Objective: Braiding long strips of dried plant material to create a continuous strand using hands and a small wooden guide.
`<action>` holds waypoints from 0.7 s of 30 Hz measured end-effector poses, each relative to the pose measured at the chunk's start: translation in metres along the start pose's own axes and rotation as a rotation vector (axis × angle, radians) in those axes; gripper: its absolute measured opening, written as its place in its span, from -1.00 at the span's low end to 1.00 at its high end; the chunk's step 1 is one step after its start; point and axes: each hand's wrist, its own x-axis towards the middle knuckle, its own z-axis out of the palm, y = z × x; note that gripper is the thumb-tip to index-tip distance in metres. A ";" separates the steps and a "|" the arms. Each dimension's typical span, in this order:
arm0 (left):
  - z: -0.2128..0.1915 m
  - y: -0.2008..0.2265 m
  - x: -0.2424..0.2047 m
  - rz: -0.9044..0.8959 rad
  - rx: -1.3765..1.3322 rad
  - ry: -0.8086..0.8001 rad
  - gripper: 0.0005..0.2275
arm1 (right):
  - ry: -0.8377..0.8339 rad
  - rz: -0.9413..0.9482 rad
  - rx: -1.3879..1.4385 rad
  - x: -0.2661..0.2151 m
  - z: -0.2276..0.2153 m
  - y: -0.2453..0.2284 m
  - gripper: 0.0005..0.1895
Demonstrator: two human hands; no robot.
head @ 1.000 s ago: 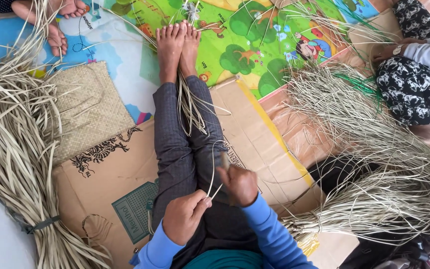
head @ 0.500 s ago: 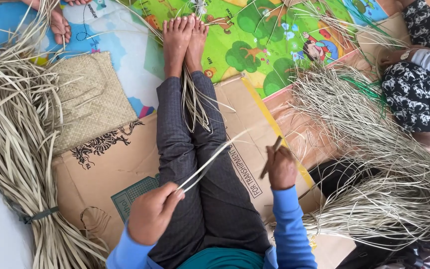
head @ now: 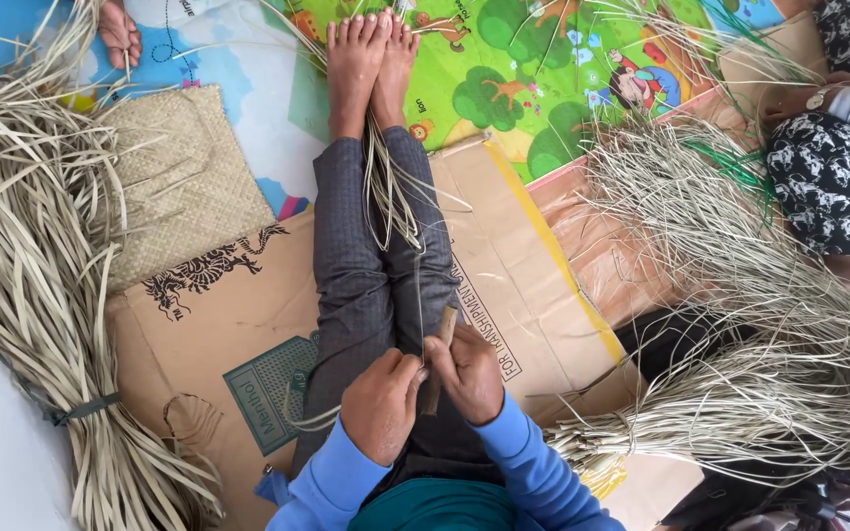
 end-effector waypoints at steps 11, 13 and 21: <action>-0.076 0.032 0.017 0.043 -0.398 -0.164 -0.73 | 0.074 0.080 -0.385 -0.022 0.004 0.087 -0.46; -0.099 0.036 0.018 0.064 -0.541 -0.224 -0.71 | 0.101 0.144 -0.489 -0.020 -0.003 0.118 -0.45; -0.150 0.022 -0.001 -0.038 -0.933 -0.293 -0.71 | 0.200 0.437 -0.874 -0.037 -0.031 0.223 -0.37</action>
